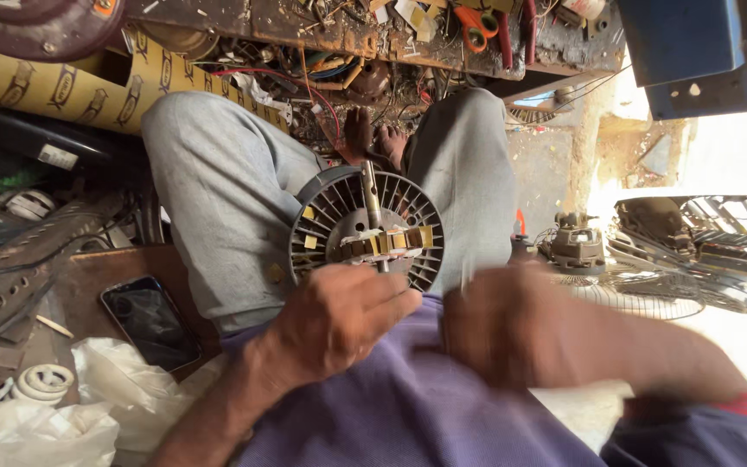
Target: The person repairs a fan motor by applying tape to the coil assembly, cutting a piece of insulation with scissors, and then fitting the insulation into the motor's slots by hand.
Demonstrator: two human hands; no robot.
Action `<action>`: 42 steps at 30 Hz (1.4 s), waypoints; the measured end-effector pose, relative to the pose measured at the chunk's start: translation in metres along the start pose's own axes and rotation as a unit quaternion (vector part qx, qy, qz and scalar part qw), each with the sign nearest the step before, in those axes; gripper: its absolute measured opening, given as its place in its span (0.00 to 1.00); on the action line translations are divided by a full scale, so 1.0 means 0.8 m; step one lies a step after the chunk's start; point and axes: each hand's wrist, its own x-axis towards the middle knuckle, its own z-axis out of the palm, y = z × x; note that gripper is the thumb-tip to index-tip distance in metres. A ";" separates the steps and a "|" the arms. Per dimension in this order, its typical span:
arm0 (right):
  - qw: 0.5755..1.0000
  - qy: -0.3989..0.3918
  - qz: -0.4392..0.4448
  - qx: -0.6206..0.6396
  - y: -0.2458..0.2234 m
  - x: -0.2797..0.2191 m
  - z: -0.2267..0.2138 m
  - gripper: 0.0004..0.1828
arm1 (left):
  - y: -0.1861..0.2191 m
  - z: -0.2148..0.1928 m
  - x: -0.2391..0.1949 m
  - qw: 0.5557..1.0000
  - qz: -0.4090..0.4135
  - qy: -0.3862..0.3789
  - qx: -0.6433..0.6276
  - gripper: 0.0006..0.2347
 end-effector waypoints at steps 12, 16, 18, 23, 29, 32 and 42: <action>0.939 0.124 0.318 0.038 0.175 -0.007 0.070 0.04 | -0.005 -0.013 0.009 0.968 -0.105 0.228 0.014 0.09; 0.888 0.289 0.335 0.129 0.114 -0.009 0.062 0.24 | -0.016 -0.010 0.022 0.984 -0.017 0.117 0.131 0.11; 0.899 0.357 0.253 -0.016 0.086 -0.013 0.077 0.15 | -0.019 -0.002 0.015 0.986 -0.025 0.114 0.118 0.11; 0.899 0.364 0.242 -0.033 0.036 -0.012 0.132 0.12 | -0.027 0.022 0.001 0.972 -0.018 0.210 0.106 0.08; 0.838 0.485 0.246 0.042 0.037 -0.002 0.180 0.12 | -0.019 0.034 0.010 0.962 -0.106 0.243 0.063 0.05; 0.828 0.470 0.297 0.073 0.034 -0.008 0.188 0.14 | -0.010 0.027 0.008 0.964 0.011 0.215 0.159 0.07; 0.805 0.542 0.233 0.062 0.054 -0.007 0.215 0.15 | -0.019 0.039 0.000 0.952 0.042 0.254 0.166 0.07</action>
